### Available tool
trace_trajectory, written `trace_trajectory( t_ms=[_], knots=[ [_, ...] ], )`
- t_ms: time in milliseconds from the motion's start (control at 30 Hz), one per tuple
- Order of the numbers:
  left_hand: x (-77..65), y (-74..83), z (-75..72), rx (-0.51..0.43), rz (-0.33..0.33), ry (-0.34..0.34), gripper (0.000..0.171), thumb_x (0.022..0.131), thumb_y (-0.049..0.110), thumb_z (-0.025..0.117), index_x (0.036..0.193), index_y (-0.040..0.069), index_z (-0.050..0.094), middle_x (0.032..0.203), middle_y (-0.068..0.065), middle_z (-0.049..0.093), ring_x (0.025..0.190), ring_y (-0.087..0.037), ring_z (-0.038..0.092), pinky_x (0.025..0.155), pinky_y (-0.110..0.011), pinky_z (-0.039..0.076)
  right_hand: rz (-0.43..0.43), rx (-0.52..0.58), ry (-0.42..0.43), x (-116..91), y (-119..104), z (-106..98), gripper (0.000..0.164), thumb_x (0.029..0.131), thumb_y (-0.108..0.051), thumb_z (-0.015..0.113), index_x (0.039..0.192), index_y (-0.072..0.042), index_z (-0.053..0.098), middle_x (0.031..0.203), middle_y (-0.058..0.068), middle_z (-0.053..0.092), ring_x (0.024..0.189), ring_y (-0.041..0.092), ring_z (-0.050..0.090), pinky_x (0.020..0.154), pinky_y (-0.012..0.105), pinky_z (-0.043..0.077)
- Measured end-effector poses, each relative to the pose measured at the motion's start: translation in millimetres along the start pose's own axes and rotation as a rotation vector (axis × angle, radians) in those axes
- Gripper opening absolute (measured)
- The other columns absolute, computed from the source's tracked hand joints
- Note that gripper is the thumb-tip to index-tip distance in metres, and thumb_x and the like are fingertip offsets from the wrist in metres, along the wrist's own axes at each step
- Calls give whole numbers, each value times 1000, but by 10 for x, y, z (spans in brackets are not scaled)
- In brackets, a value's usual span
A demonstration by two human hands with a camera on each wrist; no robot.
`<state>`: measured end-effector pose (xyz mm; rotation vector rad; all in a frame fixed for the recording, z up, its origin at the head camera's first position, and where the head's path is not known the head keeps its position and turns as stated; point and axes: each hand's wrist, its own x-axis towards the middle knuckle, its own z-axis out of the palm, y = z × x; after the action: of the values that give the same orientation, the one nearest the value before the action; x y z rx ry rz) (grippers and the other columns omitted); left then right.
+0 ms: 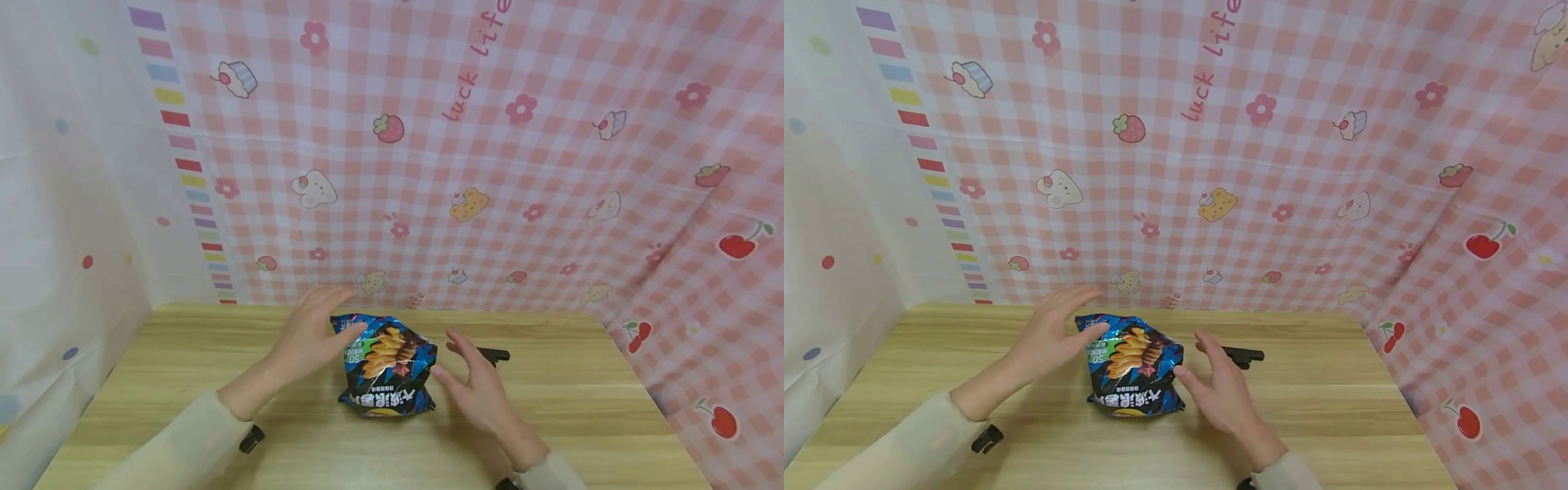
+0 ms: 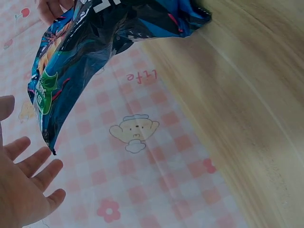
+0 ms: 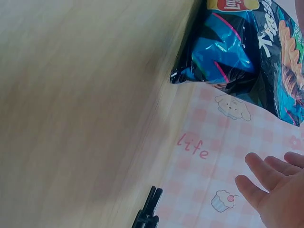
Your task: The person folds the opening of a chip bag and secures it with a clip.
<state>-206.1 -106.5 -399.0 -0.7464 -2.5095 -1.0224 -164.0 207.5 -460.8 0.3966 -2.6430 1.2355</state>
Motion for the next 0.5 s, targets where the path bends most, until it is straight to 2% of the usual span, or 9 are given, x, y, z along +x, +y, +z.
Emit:
trace_trajectory(
  t_ms=[200, 500],
  knots=[
    [75, 61, 10, -16, 14, -23, 53, 95, 33, 79, 140, 9, 65, 145, -9, 62, 137, -34, 54, 117, -61, 34, -6, 57, 25, 24, -9, 62, 63, 98, -30, 77, 153, -15, 51, 145, 15, 62, 130, 38, 60, 104, 69, 44],
    [144, 123, 46, -42, -31, -114, 48, 97, 33, 77, 138, 11, 67, 142, -9, 65, 135, -33, 57, 114, -57, 42, -3, 163, 50, 62, -60, 144, 54, 94, -15, 80, 144, -9, 59, 142, 15, 64, 119, 35, 66, 105, 61, 48]
  ],
)
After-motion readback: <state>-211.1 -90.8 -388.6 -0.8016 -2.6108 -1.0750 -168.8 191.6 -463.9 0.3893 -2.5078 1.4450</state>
